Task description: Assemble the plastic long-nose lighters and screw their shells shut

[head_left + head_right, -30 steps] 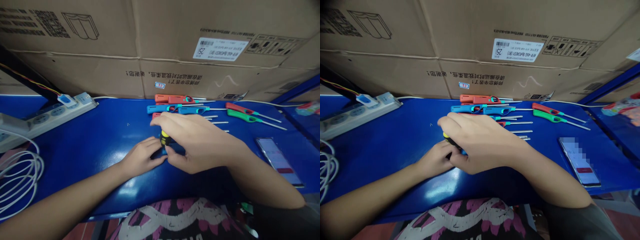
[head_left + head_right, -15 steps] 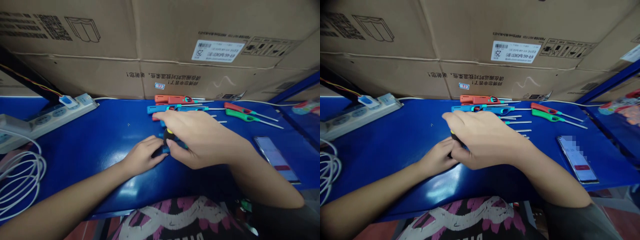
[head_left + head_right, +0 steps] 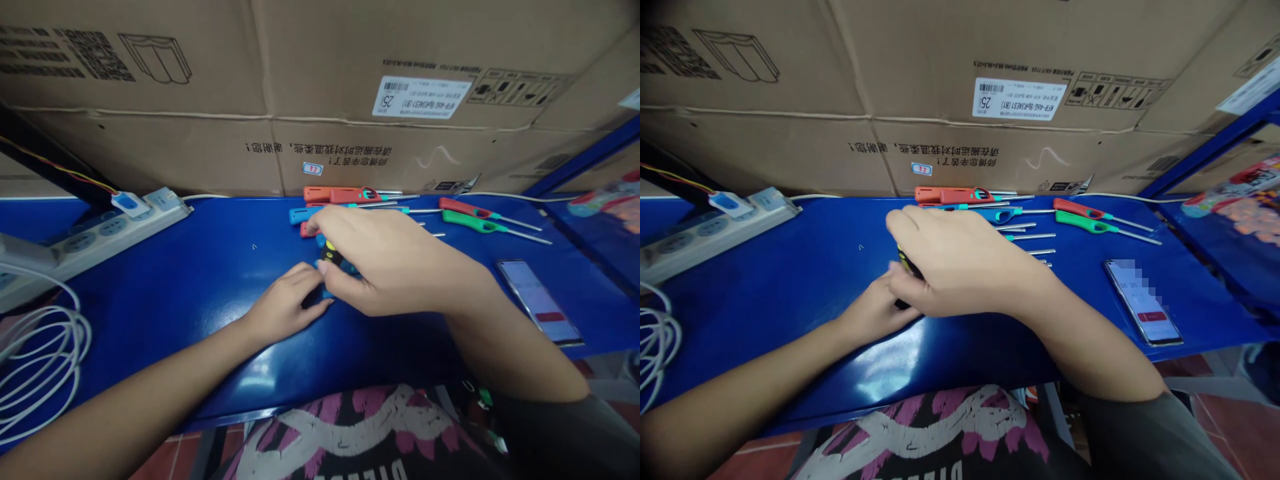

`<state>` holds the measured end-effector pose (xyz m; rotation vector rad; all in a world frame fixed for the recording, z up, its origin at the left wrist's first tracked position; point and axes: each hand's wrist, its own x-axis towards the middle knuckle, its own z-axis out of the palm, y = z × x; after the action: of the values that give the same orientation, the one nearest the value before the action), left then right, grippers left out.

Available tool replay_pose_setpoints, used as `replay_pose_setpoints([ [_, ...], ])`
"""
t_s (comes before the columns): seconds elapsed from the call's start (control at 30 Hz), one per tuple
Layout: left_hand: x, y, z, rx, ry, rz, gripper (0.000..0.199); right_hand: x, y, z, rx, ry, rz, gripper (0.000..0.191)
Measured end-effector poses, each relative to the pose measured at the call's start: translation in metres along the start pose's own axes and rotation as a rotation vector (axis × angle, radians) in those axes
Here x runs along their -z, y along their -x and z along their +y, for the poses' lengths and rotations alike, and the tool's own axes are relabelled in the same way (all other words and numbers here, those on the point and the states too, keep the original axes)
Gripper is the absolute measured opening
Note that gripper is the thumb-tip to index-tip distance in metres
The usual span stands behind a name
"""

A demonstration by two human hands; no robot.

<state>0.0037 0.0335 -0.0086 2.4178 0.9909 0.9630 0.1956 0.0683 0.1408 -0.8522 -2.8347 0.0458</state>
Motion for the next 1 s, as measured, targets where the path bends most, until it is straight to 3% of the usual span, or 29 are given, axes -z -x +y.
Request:
replay_pose_setpoints([
  [0.5, 0.003, -0.002, 0.003, -0.022, 0.023, 0.009, 0.013, -0.001, 0.008, 0.010, 0.048, -0.083, -0.025, 0.028],
  [0.73, 0.004, -0.002, 0.002, 0.009, 0.045, 0.008, 0.010, -0.007, 0.010, 0.014, 0.115, -0.070, 0.025, 0.053],
  [1.0, 0.006, -0.003, 0.001, 0.025, 0.009, -0.011, 0.013, -0.008, 0.005, 0.011, 0.100, -0.035, 0.024, 0.040],
])
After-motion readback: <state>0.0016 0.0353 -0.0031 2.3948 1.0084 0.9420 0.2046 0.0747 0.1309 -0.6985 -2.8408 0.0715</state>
